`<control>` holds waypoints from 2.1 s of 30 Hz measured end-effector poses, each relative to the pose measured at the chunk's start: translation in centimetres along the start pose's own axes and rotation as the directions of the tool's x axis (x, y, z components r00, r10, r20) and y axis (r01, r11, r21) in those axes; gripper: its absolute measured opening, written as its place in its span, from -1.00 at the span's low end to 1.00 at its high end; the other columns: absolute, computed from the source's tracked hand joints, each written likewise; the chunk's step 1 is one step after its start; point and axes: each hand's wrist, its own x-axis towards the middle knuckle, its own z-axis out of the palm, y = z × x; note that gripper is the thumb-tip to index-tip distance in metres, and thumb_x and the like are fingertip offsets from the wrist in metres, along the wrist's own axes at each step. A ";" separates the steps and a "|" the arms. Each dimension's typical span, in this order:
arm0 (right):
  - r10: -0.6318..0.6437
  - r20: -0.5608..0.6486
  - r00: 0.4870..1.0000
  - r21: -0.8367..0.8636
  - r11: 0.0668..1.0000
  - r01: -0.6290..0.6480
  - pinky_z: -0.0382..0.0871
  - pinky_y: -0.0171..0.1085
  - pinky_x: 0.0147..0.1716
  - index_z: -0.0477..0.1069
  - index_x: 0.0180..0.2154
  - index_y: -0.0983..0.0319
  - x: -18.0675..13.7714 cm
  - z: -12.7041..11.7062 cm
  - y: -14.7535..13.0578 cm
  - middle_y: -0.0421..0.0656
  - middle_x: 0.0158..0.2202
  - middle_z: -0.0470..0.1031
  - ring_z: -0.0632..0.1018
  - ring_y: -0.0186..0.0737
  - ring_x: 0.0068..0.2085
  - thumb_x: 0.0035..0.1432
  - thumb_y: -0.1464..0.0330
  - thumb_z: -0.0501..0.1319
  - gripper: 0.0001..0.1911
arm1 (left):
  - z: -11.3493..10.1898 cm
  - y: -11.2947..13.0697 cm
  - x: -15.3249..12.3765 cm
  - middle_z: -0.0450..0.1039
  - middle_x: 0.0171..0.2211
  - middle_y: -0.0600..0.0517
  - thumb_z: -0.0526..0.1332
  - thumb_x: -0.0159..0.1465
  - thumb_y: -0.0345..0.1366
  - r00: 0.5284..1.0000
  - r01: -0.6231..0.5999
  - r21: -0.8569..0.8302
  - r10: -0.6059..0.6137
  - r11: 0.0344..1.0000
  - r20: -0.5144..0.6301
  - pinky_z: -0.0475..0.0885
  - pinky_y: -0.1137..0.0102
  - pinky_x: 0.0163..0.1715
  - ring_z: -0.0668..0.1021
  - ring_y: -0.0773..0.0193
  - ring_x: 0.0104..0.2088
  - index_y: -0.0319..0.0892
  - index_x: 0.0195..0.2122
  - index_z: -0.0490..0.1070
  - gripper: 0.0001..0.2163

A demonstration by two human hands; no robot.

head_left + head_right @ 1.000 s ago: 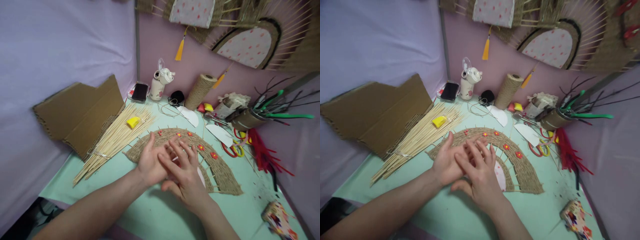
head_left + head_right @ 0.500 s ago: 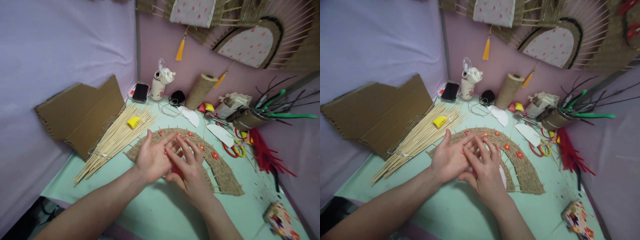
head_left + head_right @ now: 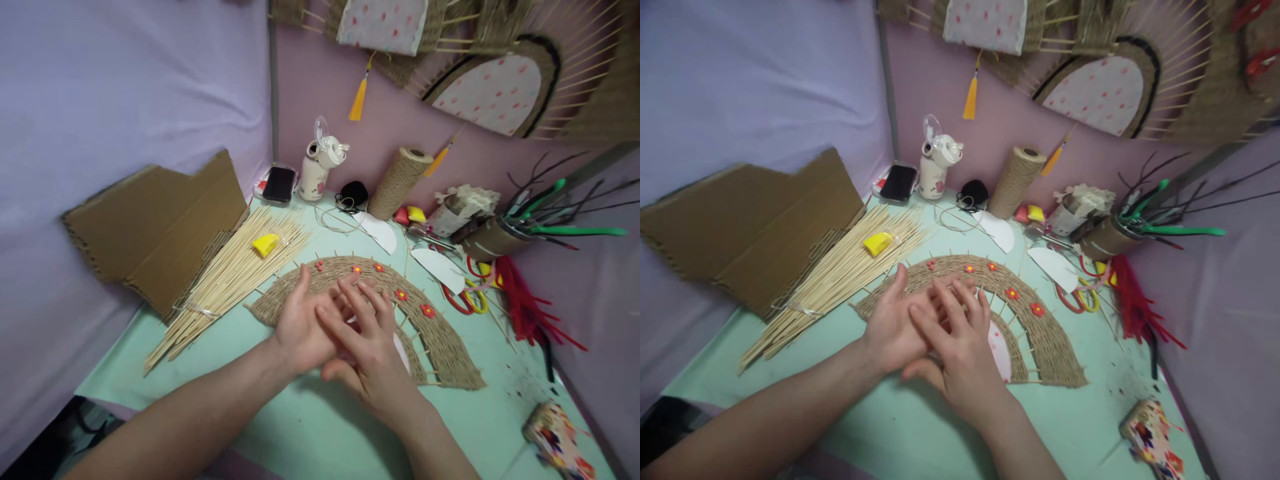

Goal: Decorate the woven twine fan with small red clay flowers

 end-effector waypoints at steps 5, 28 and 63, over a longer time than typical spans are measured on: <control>0.045 -0.059 0.997 -0.003 0.999 -0.045 0.04 0.33 0.19 0.33 0.18 0.09 0.0 -0.1 0.3 0.02 0.36 0.05 0.07 0.20 0.32 0.27 -0.07 -0.08 -0.38 | 0.2 0.2 -0.1 0.29 0.22 -0.26 -0.08 0.33 0.19 0.993 -0.114 0.011 0.114 0.993 0.021 0.21 0.20 0.23 0.36 0.02 0.24 -0.34 0.27 0.15 -0.28; 0.274 -0.259 0.926 0.295 0.935 -0.194 0.35 -0.02 0.03 0.54 -0.16 0.09 1.2 -2.9 1.5 -0.12 -0.01 0.53 0.46 -0.09 0.03 0.22 0.43 0.25 -0.82 | 0.0 -1.2 0.1 0.46 -0.25 -0.09 0.08 0.34 0.01 0.985 0.011 0.119 0.010 0.993 -0.172 0.37 0.38 -0.20 0.52 0.26 -0.29 -0.27 -0.04 0.38 -0.58; 0.303 0.257 0.918 0.058 0.943 -0.327 0.24 -0.15 -0.15 0.55 -0.35 0.15 8.9 5.2 7.3 -0.18 -0.34 0.60 0.53 -0.18 -0.27 0.18 0.42 0.21 -0.86 | 0.2 -2.9 -1.1 0.43 -0.44 0.01 0.23 0.06 0.13 0.995 0.052 0.692 -0.097 0.720 0.026 0.30 0.36 -0.36 0.46 0.32 -0.45 -0.20 -0.37 0.39 -0.57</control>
